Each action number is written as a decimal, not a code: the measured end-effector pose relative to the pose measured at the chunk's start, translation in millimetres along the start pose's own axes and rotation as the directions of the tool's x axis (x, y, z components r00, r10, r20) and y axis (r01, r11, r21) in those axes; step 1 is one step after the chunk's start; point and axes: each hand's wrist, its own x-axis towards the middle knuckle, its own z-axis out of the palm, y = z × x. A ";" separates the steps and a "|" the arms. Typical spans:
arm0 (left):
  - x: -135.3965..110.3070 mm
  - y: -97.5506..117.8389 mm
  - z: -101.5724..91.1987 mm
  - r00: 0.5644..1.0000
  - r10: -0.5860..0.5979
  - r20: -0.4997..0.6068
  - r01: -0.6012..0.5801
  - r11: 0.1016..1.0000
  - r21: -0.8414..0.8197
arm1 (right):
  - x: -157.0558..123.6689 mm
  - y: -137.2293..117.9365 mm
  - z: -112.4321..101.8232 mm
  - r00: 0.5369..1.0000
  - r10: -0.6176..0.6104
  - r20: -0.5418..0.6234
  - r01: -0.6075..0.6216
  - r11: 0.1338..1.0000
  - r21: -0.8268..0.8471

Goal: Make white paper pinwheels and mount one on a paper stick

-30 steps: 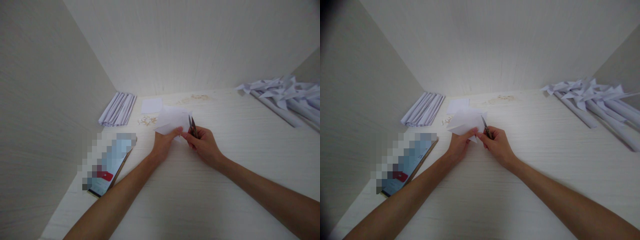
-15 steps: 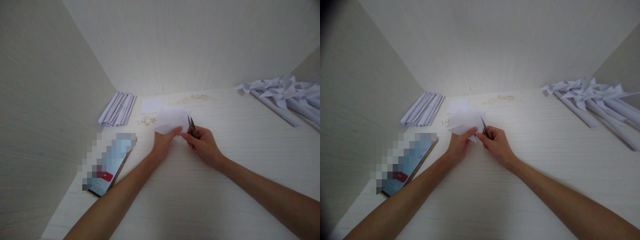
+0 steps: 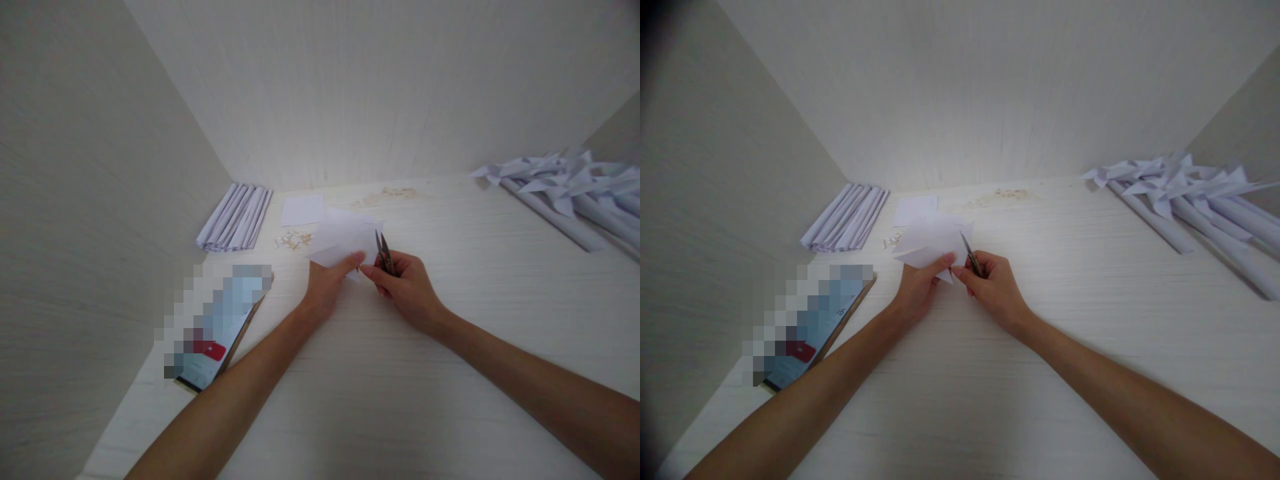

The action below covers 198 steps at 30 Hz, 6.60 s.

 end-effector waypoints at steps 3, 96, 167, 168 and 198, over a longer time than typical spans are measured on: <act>0.2 -1.2 -0.2 1.000 0.014 -0.008 -0.014 1.000 0.009 | -0.3 -0.3 0.0 1.000 0.006 -0.004 -0.006 1.000 -0.002; 5.9 3.8 -0.3 0.968 0.059 -0.243 -0.074 0.996 -0.056 | -6.8 -14.4 10.1 0.866 0.394 0.306 -0.487 0.802 0.346; 1.2 9.0 -1.2 0.978 -0.138 0.157 0.169 0.963 -0.208 | 3.8 -9.2 -9.0 0.959 0.285 -0.007 -0.199 0.688 0.698; 1.9 9.1 -1.2 0.983 -0.124 0.135 0.152 0.963 -0.223 | 3.9 -9.0 -9.0 0.960 0.281 0.006 -0.203 0.677 0.708; 3.1 1.6 -0.4 1.000 0.005 -0.019 -0.007 0.992 -0.128 | -6.4 -1.4 9.1 0.995 0.101 -0.026 -0.098 0.992 0.082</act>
